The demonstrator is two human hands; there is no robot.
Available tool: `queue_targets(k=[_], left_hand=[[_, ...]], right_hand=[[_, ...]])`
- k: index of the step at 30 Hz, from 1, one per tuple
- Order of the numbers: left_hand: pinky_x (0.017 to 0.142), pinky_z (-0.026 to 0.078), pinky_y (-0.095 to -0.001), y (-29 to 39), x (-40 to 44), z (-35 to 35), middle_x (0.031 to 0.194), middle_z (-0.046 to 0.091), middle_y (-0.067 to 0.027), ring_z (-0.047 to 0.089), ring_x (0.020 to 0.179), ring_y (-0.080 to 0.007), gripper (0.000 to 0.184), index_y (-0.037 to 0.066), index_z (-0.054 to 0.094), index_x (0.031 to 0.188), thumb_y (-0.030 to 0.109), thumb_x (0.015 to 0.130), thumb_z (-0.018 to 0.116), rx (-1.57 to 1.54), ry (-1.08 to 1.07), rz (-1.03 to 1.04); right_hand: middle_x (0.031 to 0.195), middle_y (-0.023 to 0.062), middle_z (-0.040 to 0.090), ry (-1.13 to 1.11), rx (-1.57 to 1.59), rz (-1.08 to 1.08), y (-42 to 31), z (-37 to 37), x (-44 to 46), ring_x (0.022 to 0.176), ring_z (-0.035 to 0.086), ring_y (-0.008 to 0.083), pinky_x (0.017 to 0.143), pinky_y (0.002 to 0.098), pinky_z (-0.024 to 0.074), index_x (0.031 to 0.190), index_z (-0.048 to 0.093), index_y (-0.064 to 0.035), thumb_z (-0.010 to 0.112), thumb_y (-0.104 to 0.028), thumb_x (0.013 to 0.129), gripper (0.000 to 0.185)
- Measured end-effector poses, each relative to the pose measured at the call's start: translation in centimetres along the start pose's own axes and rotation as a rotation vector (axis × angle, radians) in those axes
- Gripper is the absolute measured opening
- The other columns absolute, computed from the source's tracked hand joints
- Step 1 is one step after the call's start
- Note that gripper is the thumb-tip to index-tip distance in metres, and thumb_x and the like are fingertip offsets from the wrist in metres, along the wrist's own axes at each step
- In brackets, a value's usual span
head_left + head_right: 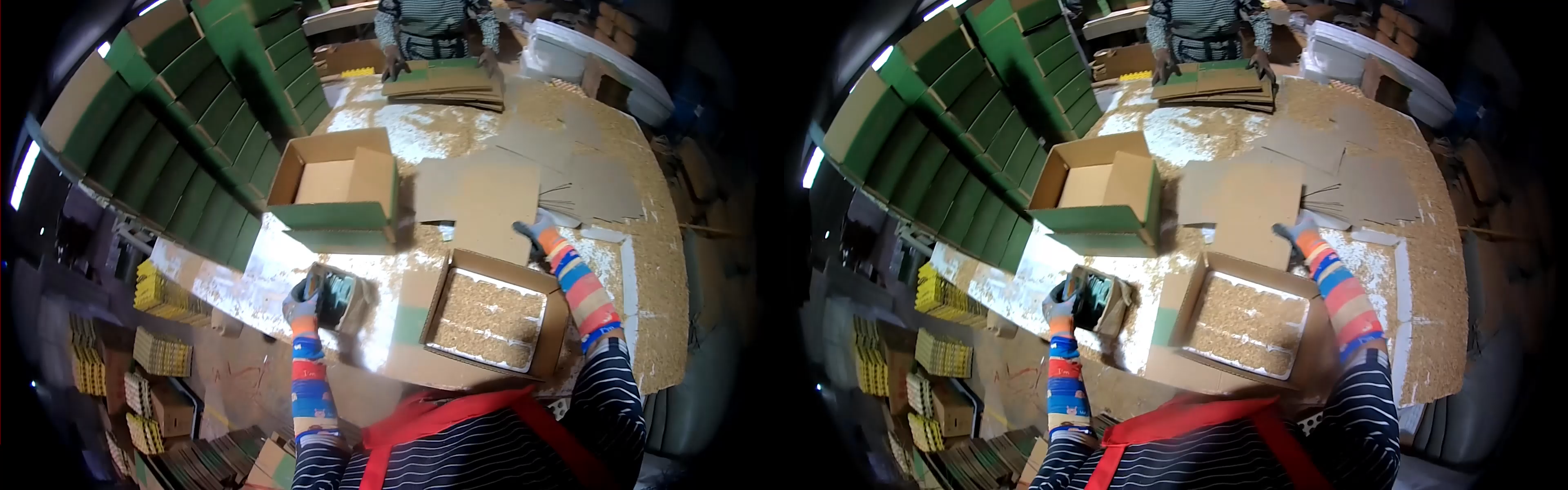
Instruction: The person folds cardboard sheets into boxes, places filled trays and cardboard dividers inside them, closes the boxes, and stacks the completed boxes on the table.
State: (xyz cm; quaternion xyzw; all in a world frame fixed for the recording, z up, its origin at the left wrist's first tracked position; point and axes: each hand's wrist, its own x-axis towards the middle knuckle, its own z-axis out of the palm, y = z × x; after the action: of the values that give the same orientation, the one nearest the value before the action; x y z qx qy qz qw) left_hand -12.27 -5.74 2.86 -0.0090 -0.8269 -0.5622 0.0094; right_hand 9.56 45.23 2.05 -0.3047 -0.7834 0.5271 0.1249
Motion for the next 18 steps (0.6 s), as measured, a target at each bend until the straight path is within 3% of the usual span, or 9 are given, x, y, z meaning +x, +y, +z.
queue_targets(k=[5,6,8,9,10,11,13,15,18], left_hand=[[0.071,0.045,-0.028,3.9,-1.0,0.1,0.086,0.06,-0.0081,0.055,0.078,-0.0148,0.025,-0.001,0.064,0.095,0.021,0.084,0.057,-0.063,-0.116,0.01],[0.075,0.043,-0.0288,6.1,-2.5,0.5,0.092,0.058,-0.0094,0.053,0.083,-0.0149,0.034,-0.001,0.062,0.098,0.029,0.088,0.05,0.054,-0.066,0.293],[0.08,0.042,-0.0305,11.7,-6.4,2.9,0.102,0.058,-0.0116,0.054,0.09,-0.0203,0.03,-0.002,0.056,0.106,0.02,0.088,0.047,-0.267,-0.179,0.348],[0.082,0.042,-0.0339,13.3,-7.8,3.9,0.105,0.058,-0.0147,0.053,0.095,-0.0258,0.027,-0.002,0.055,0.107,0.011,0.084,0.048,0.259,-0.171,0.947],[0.087,0.041,-0.0386,14.9,-11.2,6.0,0.109,0.055,-0.0181,0.051,0.099,-0.0311,0.033,0.002,0.053,0.112,0.008,0.08,0.048,-0.094,-0.474,0.722],[0.09,0.038,-0.0415,17.5,-14.0,6.8,0.114,0.049,-0.0208,0.049,0.103,-0.0335,0.041,0.006,0.048,0.118,0.016,0.079,0.053,0.198,-0.611,1.161],[0.085,0.041,-0.0421,17.3,-17.2,8.8,0.102,0.056,-0.0176,0.053,0.095,-0.032,0.04,0.009,0.058,0.107,0.028,0.072,0.064,0.333,-0.72,1.21],[0.081,0.044,-0.0391,17.3,-16.2,8.3,0.097,0.058,-0.0175,0.056,0.087,-0.0308,0.033,0.008,0.061,0.101,0.027,0.074,0.061,0.197,-0.573,0.93],[0.077,0.046,-0.0321,10.1,-11.6,8.7,0.096,0.058,-0.0109,0.057,0.083,-0.0203,0.029,0.005,0.059,0.104,0.025,0.084,0.052,-0.262,-0.524,0.494]], right_hand=[[0.087,0.0103,0.065,0.41,0.027,-0.114,-6.4,-4.9,-4.0,0.074,0.06,0.0167,0.066,0.0297,0.0476,0.101,0.058,0.0015,0.063,-0.036,0.079,0.044],[0.096,0.0138,0.063,0.373,0.212,-0.148,-6.5,-5.7,-4.2,0.079,0.061,0.0219,0.069,0.0312,0.0474,0.105,0.056,0.0015,0.063,-0.032,0.079,0.043],[0.097,0.0161,0.06,0.677,-0.389,-0.414,-9.2,-5.3,-8.1,0.081,0.059,0.0265,0.07,0.0336,0.0479,0.111,0.054,-0.0046,0.057,-0.022,0.081,0.035],[0.097,0.0173,0.058,0.813,-0.716,-0.523,-12.3,-4.5,-11.1,0.082,0.058,0.0288,0.071,0.0348,0.0481,0.114,0.052,-0.0077,0.054,-0.017,0.082,0.033],[0.095,0.0179,0.056,0.693,-0.764,-0.523,-15.7,-3.6,-14.0,0.083,0.056,0.0319,0.071,0.0368,0.0476,0.115,0.052,-0.0104,0.052,-0.014,0.079,0.036],[0.093,0.0186,0.054,0.573,-0.805,-0.518,-18.2,-2.2,-16.3,0.083,0.054,0.035,0.071,0.0389,0.0471,0.117,0.051,-0.013,0.051,-0.012,0.077,0.04],[0.093,0.018,0.052,0.269,-0.966,-0.572,-18.3,0.9,-19.3,0.081,0.053,0.0342,0.069,0.0398,0.0465,0.122,0.047,-0.0133,0.049,-0.014,0.075,0.047],[0.1,0.0167,0.051,0.16,-0.864,-0.733,-9.1,6.4,-19.5,0.078,0.055,0.0327,0.067,0.0412,0.0483,0.129,0.038,-0.0147,0.041,-0.015,0.078,0.051],[0.101,0.0147,0.051,-0.531,-1.023,-0.386,-8.4,9.2,-23.9,0.073,0.057,0.032,0.065,0.0405,0.0488,0.127,0.036,-0.0127,0.036,-0.018,0.084,0.044]])
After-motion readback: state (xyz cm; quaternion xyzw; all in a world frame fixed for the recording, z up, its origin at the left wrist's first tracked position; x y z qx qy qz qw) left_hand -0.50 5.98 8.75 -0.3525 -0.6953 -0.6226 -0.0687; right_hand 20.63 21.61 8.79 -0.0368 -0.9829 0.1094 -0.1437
